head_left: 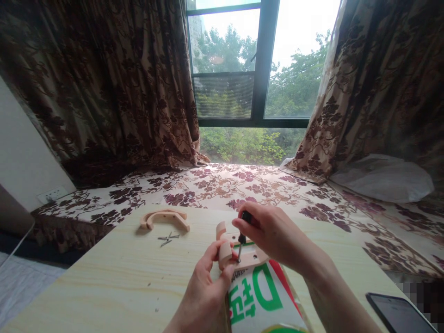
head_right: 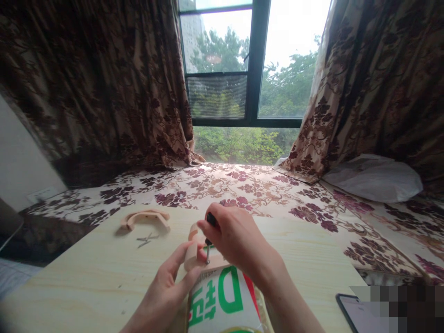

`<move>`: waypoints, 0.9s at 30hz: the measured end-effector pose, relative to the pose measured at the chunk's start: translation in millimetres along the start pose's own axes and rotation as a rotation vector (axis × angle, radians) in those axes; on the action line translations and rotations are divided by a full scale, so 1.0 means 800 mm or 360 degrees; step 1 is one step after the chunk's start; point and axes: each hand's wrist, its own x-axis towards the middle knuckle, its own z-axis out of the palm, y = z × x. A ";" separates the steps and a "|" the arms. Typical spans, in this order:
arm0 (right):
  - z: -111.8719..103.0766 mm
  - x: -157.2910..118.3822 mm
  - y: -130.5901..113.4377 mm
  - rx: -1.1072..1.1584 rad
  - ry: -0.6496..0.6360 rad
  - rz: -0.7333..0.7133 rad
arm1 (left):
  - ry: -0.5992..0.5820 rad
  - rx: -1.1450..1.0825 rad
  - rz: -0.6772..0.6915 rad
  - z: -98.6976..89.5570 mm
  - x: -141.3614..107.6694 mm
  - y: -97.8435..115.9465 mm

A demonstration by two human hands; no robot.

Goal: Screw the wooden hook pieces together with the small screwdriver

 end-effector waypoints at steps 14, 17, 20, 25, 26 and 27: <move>0.000 -0.001 -0.011 0.0023 -0.0058 -0.0058 | 0.0130 0.0042 0.0063 -0.001 0.000 0.001; 0.008 0.005 -0.007 -0.0114 0.0039 0.0017 | 0.0147 0.0001 0.0045 -0.002 0.005 -0.009; 0.013 0.006 -0.007 -0.0165 0.0088 0.0045 | 0.0127 0.0001 0.0055 -0.004 0.007 -0.015; 0.009 -0.002 -0.013 -0.0122 0.0047 -0.0071 | 0.0096 -0.0028 0.0039 -0.004 0.006 -0.014; 0.007 -0.003 -0.015 -0.0122 0.0029 -0.0098 | 0.0102 -0.0029 0.0043 -0.003 0.006 -0.013; 0.004 -0.005 -0.017 -0.0108 0.0000 -0.0122 | 0.0112 -0.0029 0.0052 -0.003 0.005 -0.012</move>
